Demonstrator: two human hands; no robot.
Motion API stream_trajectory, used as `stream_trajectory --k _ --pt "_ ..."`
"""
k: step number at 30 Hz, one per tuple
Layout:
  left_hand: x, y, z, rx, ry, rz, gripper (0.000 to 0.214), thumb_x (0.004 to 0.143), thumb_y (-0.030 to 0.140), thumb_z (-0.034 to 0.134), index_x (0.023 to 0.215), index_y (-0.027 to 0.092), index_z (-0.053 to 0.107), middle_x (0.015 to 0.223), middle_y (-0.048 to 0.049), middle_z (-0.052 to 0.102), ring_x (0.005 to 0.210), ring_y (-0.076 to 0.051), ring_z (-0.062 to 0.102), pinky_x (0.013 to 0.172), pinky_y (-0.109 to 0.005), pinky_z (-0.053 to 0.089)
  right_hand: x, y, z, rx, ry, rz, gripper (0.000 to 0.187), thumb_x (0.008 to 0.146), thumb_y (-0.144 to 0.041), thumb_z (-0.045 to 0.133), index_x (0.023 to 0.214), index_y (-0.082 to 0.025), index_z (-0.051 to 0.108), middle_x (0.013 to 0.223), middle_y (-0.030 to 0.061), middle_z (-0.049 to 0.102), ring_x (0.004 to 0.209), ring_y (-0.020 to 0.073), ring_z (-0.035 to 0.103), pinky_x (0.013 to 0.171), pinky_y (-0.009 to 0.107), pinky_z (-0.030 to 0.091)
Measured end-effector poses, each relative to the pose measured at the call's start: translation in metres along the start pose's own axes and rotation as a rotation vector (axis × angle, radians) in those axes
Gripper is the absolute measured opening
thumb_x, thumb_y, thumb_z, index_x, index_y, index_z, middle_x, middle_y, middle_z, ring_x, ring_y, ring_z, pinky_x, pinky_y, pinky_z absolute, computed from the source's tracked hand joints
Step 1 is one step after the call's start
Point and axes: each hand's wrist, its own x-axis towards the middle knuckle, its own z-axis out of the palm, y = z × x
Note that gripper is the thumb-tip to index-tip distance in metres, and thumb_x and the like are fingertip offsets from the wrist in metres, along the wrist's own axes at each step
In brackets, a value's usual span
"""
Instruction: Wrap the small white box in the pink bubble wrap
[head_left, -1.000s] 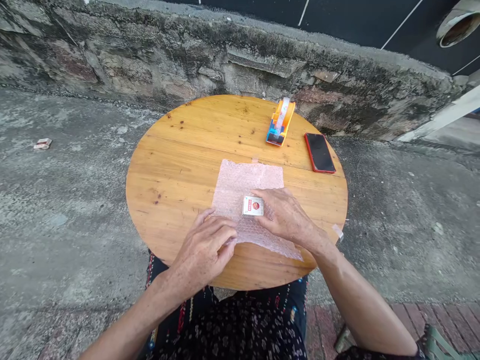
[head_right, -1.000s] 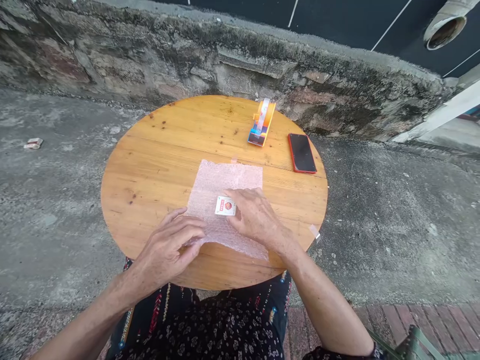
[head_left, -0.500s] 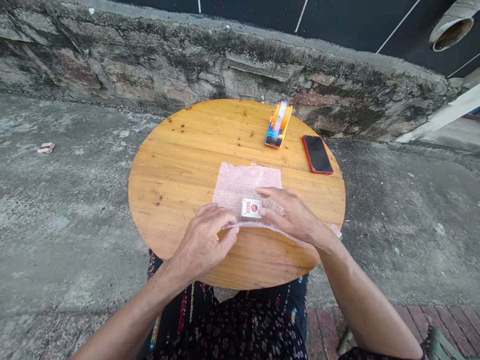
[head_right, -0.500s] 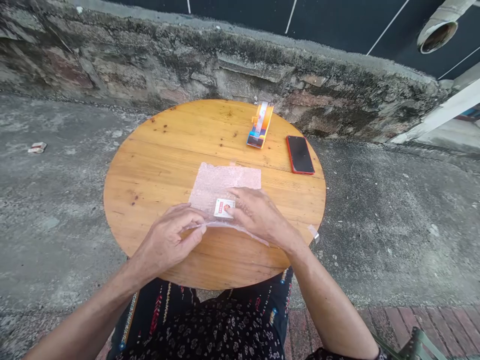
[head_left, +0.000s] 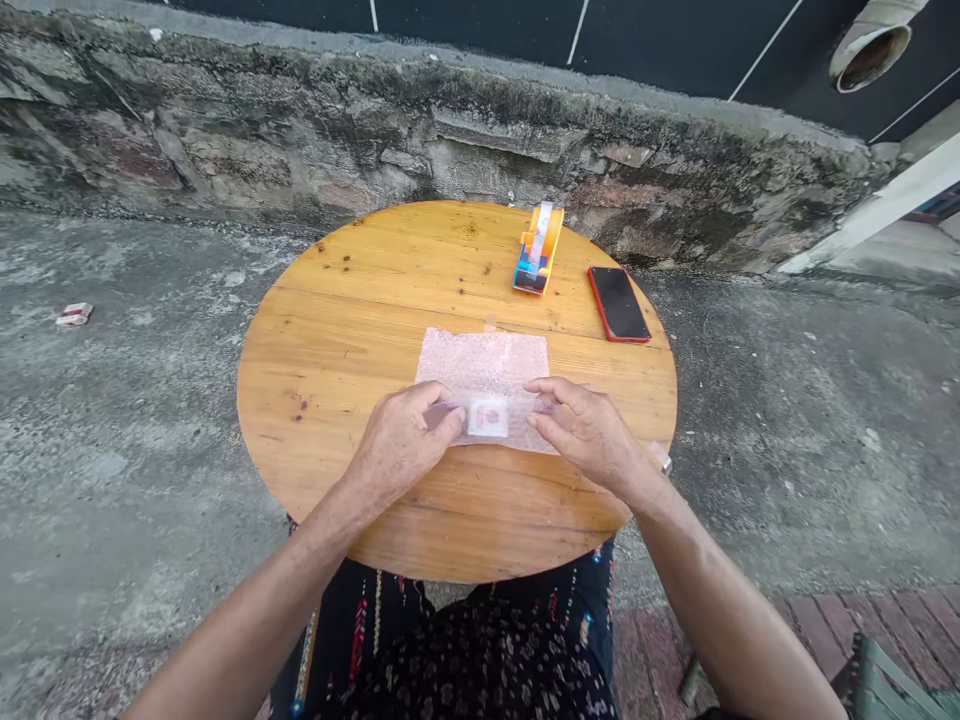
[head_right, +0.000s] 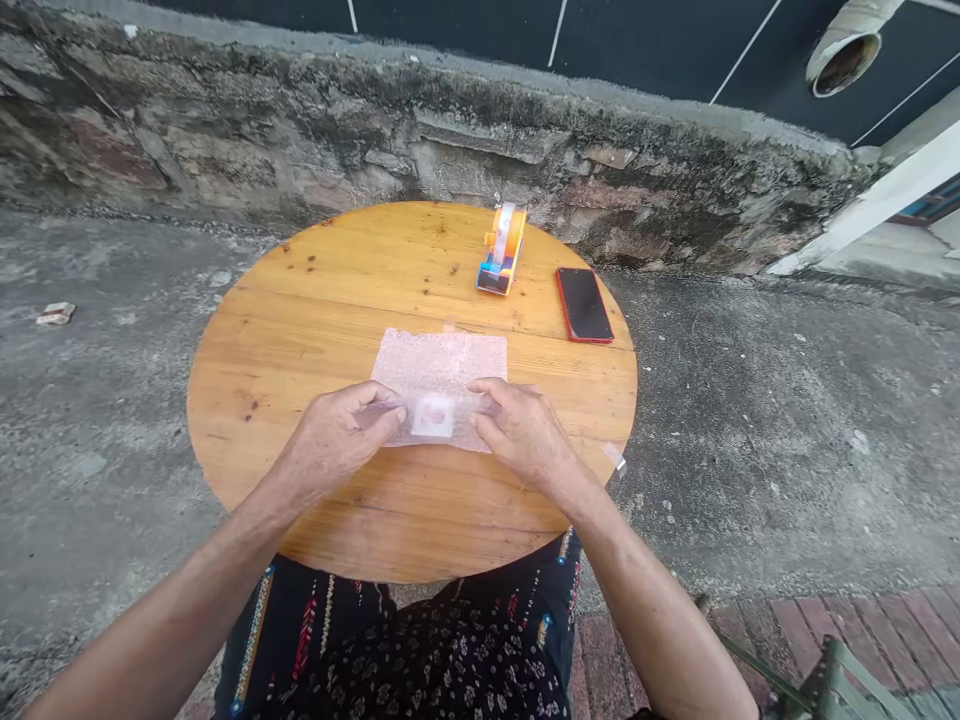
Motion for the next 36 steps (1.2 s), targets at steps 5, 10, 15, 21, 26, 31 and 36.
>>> stream_trajectory --k 5,10,15,21,26,31,36 --pt "0.010 -0.006 -0.004 0.048 -0.042 0.015 0.015 0.079 0.030 0.057 0.076 0.019 0.067 0.065 0.0023 0.063 0.055 -0.012 0.050 0.052 -0.024 0.036 0.002 0.006 0.005 0.011 0.002 0.059 0.026 0.082 -0.022 0.058 0.108 -0.021 0.062 0.083 0.0020 0.071 0.072 0.0178 0.065 0.070 0.031 0.048" --pt "0.007 -0.002 -0.014 0.230 0.137 0.171 0.013 0.080 0.025 0.060 0.091 0.021 0.065 0.085 -0.0024 0.069 0.076 -0.020 0.062 0.070 -0.033 0.048 0.002 0.010 0.008 0.020 0.003 0.103 0.030 0.080 -0.021 0.058 0.110 -0.020 0.062 0.079 0.0009 0.070 0.068 0.0168 0.063 0.066 0.029 0.046" --pt "-0.030 0.015 -0.005 0.255 0.435 0.606 0.026 0.080 0.009 0.062 0.103 0.020 0.061 0.102 -0.0052 0.066 0.098 -0.023 0.061 0.088 -0.040 0.049 0.003 0.009 0.007 0.003 -0.013 0.120 0.031 0.080 -0.022 0.057 0.111 -0.019 0.062 0.073 0.0002 0.068 0.061 0.0154 0.059 0.063 0.028 0.045" --pt "-0.045 0.012 0.026 0.326 0.113 0.747 0.033 0.085 0.004 0.052 0.117 0.009 0.058 0.127 -0.0147 0.061 0.123 -0.029 0.050 0.100 -0.048 0.045 0.003 0.012 0.011 -0.003 0.001 0.105 0.030 0.080 -0.022 0.057 0.110 -0.020 0.062 0.082 0.0019 0.071 0.064 0.0159 0.061 0.066 0.029 0.046" --pt "-0.032 0.002 0.037 0.409 0.062 0.715 0.036 0.088 0.009 0.050 0.123 0.007 0.056 0.133 -0.0146 0.057 0.129 -0.031 0.045 0.106 -0.052 0.039 0.002 0.013 0.011 -0.006 0.003 0.125 0.029 0.081 -0.022 0.059 0.110 -0.021 0.062 0.091 0.0036 0.073 0.072 0.0180 0.064 0.067 0.030 0.047" --pt "-0.031 -0.002 0.041 0.438 0.011 0.664 0.040 0.087 0.011 0.051 0.128 0.010 0.053 0.137 -0.0124 0.054 0.129 -0.032 0.044 0.106 -0.055 0.037 0.000 0.016 0.010 0.006 0.010 0.185 0.031 0.082 -0.025 0.062 0.112 -0.018 0.062 0.088 0.0040 0.072 0.067 0.0171 0.061 0.067 0.030 0.046" --pt "-0.032 -0.003 0.042 0.444 -0.014 0.645 0.043 0.087 0.014 0.052 0.130 0.011 0.051 0.139 -0.0119 0.052 0.130 -0.032 0.043 0.108 -0.057 0.034 -0.005 0.024 0.012 0.029 0.051 0.238 0.031 0.082 -0.029 0.063 0.110 -0.017 0.064 0.074 0.0016 0.067 0.063 0.0169 0.059 0.066 0.030 0.045"
